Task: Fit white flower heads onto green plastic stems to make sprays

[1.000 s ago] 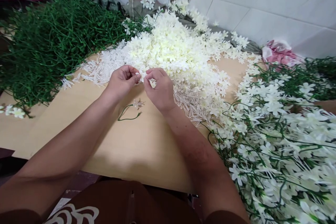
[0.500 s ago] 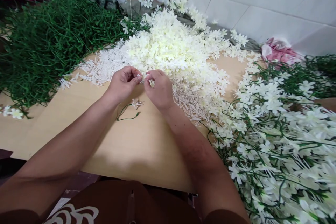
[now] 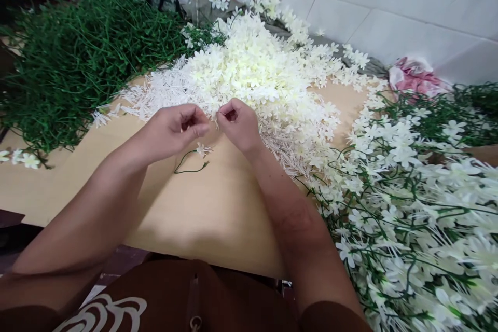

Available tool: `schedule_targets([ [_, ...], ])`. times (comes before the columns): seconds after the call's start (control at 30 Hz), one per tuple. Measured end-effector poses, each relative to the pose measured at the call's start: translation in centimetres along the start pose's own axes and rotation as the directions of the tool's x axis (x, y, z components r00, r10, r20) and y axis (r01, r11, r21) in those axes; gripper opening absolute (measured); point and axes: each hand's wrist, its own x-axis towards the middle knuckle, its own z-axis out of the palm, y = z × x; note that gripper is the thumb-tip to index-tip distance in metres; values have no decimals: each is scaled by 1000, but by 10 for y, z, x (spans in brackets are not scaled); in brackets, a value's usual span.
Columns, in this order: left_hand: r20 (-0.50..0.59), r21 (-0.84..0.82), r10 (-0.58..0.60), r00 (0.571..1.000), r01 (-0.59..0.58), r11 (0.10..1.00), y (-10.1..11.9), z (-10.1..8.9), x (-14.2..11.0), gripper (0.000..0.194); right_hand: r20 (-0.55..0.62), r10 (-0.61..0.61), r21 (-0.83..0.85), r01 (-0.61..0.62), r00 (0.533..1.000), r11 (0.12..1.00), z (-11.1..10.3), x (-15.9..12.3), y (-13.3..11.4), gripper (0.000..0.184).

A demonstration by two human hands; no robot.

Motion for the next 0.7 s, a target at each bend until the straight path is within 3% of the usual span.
schedule_targets([
  [0.07, 270, 177, 20, 963, -70, 982, 13, -1, -24, 15, 4, 25, 40, -25, 1000, 999, -1, 2, 0, 11],
  [0.1, 348, 278, 22, 937, -125, 952, 16, 2, -35, 14, 8, 38, 57, -38, 999, 998, -2, 2, 0, 11],
  [0.13, 349, 385, 20, 937, -162, 909, 18, 7, -44, 13, 16, 50, 72, -51, 999, 996, -2, 3, 0, 12],
  [0.23, 206, 615, -51, 977, -88, 783, 10, 24, -58, 29, 61, 70, 98, -76, 996, 992, -1, 2, -2, 15],
  [0.33, 65, 697, -137, 988, 53, 715, -2, 32, -59, 31, 93, 83, 117, -94, 992, 989, 0, -1, -4, 15],
  [0.5, 28, 692, -166, 986, 101, 715, -9, 28, -59, 22, 110, 91, 134, -105, 990, 985, -1, -3, -8, 14],
  [0.7, -122, 656, -275, 954, 285, 699, -14, 26, -60, 25, 193, 133, 234, -177, 972, 956, -3, -4, -10, 20],
])
